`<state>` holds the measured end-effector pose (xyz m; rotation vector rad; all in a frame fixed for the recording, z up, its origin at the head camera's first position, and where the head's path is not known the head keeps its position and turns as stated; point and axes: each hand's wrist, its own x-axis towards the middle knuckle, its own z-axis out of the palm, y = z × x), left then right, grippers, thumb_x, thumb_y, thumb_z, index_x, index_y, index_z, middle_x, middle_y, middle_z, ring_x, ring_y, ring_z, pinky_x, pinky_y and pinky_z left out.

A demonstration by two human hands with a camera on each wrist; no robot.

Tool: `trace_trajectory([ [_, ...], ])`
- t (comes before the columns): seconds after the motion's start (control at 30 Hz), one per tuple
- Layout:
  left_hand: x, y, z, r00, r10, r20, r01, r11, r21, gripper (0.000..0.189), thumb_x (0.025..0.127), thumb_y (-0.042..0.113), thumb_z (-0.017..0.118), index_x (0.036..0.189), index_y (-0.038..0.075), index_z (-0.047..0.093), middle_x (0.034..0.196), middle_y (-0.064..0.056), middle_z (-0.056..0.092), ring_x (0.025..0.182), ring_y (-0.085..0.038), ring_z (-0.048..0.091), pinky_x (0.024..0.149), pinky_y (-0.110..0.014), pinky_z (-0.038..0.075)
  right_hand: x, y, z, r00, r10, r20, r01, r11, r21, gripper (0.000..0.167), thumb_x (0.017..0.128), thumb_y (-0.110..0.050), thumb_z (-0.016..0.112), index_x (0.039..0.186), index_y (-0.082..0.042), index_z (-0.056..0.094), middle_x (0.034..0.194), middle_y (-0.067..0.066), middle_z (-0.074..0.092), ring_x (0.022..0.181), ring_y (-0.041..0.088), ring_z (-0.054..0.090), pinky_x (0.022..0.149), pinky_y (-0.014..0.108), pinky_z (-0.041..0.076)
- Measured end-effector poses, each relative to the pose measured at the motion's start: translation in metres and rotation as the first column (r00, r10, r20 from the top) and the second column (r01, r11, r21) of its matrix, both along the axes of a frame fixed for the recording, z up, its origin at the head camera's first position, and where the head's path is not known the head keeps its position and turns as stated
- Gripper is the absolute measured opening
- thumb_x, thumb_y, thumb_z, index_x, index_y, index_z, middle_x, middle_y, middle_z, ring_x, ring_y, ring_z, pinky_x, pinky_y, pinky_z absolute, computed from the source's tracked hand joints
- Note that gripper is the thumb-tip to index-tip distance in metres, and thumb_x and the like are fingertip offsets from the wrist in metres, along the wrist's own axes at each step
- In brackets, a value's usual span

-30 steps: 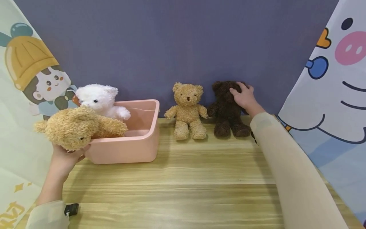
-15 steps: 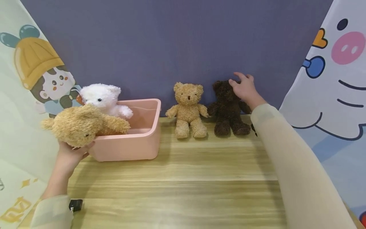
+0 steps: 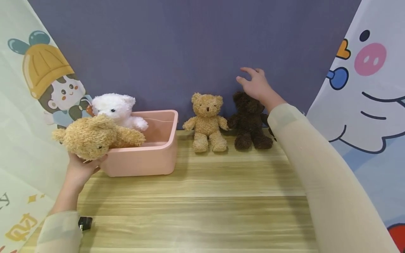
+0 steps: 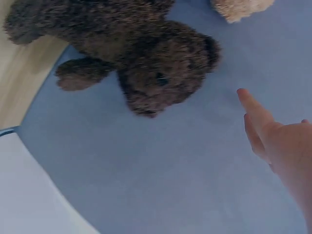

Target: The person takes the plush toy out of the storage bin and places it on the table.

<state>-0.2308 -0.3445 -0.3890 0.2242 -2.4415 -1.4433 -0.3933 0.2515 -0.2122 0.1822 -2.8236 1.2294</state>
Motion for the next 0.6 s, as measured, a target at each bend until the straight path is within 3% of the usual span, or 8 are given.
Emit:
trace_trajectory([
  [0.13, 0.000, -0.002, 0.000, 1.000, -0.001, -0.007, 0.001, 1.000, -0.012, 0.110, 0.098, 0.032, 0.079, 0.165, 0.032, -0.008, 0.164, -0.034, 0.031, 0.123, -0.021, 0.058, 0.074, -0.012, 0.057, -0.001, -0.022, 0.011, 0.999, 0.030, -0.025, -0.029, 0.999, 0.039, 0.071, 0.110, -0.060, 0.038, 0.172, -0.037, 0.012, 0.179, 0.004, -0.019, 0.167, 0.037, -0.011, 0.131, 0.071, 0.016],
  [0.27, 0.000, -0.004, 0.000, 1.000, 0.007, -0.021, -0.008, 1.000, -0.027, 0.108, 0.098, 0.032, 0.079, 0.164, 0.031, -0.006, 0.162, -0.033, 0.034, 0.115, -0.008, 0.054, 0.073, -0.012, 0.057, -0.003, -0.049, 0.020, 0.997, 0.068, -0.035, -0.067, 0.997, 0.033, 0.070, 0.109, -0.061, 0.040, 0.171, -0.040, 0.014, 0.179, 0.001, -0.018, 0.168, 0.032, -0.012, 0.133, 0.068, 0.016],
  [0.47, -0.003, -0.005, 0.000, 1.000, -0.022, -0.015, 0.021, 1.000, -0.010, 0.109, 0.097, 0.032, 0.079, 0.164, 0.034, -0.007, 0.165, -0.035, 0.029, 0.116, -0.010, 0.057, 0.075, -0.013, 0.058, -0.002, -0.100, 0.026, 0.992, 0.117, -0.044, -0.114, 0.992, 0.052, 0.071, 0.108, -0.062, 0.043, 0.170, -0.043, 0.016, 0.180, -0.002, -0.015, 0.168, 0.030, -0.005, 0.133, 0.065, 0.019],
  [0.6, -0.003, -0.006, -0.002, 1.000, -0.021, -0.017, 0.021, 1.000, -0.009, 0.109, 0.098, 0.032, 0.079, 0.164, 0.033, -0.008, 0.166, -0.034, 0.027, 0.127, -0.028, 0.058, 0.074, -0.012, 0.058, 0.003, -0.140, 0.027, 0.985, 0.163, -0.054, -0.159, 0.985, 0.070, 0.074, 0.106, -0.065, 0.049, 0.169, -0.045, 0.017, 0.180, -0.003, -0.012, 0.169, 0.029, -0.002, 0.134, 0.062, 0.021],
])
